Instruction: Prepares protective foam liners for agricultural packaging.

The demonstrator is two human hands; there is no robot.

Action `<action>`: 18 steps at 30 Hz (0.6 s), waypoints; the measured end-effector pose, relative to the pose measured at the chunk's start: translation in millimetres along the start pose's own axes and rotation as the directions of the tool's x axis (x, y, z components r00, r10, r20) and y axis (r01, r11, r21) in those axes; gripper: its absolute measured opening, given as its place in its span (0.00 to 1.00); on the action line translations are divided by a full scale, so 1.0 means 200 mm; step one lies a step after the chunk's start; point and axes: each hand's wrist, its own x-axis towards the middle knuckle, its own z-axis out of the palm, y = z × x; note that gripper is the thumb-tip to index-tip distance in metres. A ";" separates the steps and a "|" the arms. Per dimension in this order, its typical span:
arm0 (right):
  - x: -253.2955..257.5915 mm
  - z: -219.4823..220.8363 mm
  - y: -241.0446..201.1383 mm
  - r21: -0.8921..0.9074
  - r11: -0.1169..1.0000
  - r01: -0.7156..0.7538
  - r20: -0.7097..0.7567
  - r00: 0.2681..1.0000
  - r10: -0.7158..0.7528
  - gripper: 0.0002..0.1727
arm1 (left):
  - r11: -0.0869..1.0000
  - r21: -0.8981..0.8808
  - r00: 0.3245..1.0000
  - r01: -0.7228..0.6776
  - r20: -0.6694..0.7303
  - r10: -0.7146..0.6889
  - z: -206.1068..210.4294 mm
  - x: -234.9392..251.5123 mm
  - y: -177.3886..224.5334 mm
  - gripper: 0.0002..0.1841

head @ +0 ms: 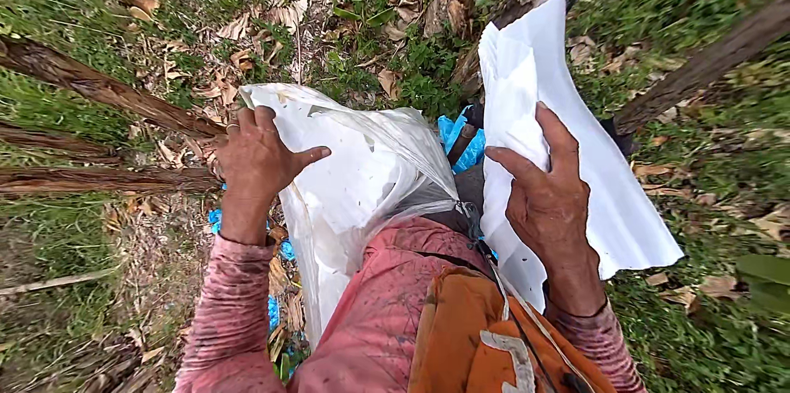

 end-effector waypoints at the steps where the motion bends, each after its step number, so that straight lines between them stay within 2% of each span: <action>1: 0.00 0.01 0.00 0.011 1.000 -0.011 0.000 1.000 0.011 0.25 | 0.998 0.050 0.998 0.027 0.049 -0.029 0.01 -0.02 0.03 0.64; 3: 0.01 0.03 0.00 0.033 0.999 -0.026 0.000 1.000 0.026 0.24 | 0.988 0.109 0.986 0.106 0.119 -0.118 0.07 -0.01 0.03 0.60; 6: 0.02 0.06 0.01 0.052 0.998 -0.041 0.014 0.999 0.040 0.23 | 0.986 0.055 0.984 0.159 0.066 -0.163 0.17 0.06 -0.07 0.28; 7: 0.03 0.06 0.01 0.061 0.997 -0.045 0.014 0.999 0.044 0.22 | 0.988 0.009 0.987 0.154 0.042 -0.155 0.14 0.07 -0.09 0.24; 9: 0.06 0.05 0.00 0.091 0.994 -0.064 0.012 0.998 0.063 0.19 | 0.988 -0.128 0.994 0.084 -0.055 -0.091 -0.04 0.05 -0.09 0.27; 11: 0.13 0.03 -0.05 0.177 0.982 -0.061 -0.046 0.996 0.070 0.16 | 0.952 -0.300 0.976 -0.061 -0.218 -0.007 -0.24 0.01 -0.07 0.28; 13: 0.22 0.01 -0.12 0.274 0.962 -0.015 -0.109 0.993 0.047 0.13 | 0.842 -0.485 0.924 -0.236 -0.379 0.040 -0.40 -0.01 -0.02 0.20; 14: 0.26 0.00 -0.16 0.319 0.948 0.017 -0.122 0.992 0.023 0.12 | 0.748 -0.572 0.900 -0.337 -0.429 0.077 -0.45 -0.02 0.03 0.15; 16: 0.34 -0.01 -0.23 0.399 0.915 0.058 -0.106 0.994 -0.017 0.11 | 0.535 -0.691 0.865 -0.487 -0.467 0.184 -0.50 -0.04 0.16 0.09; 18: 0.38 -0.01 -0.30 0.468 0.881 0.068 -0.066 0.997 -0.042 0.14 | 0.327 -0.771 0.830 -0.546 -0.445 0.336 -0.46 -0.05 0.31 0.10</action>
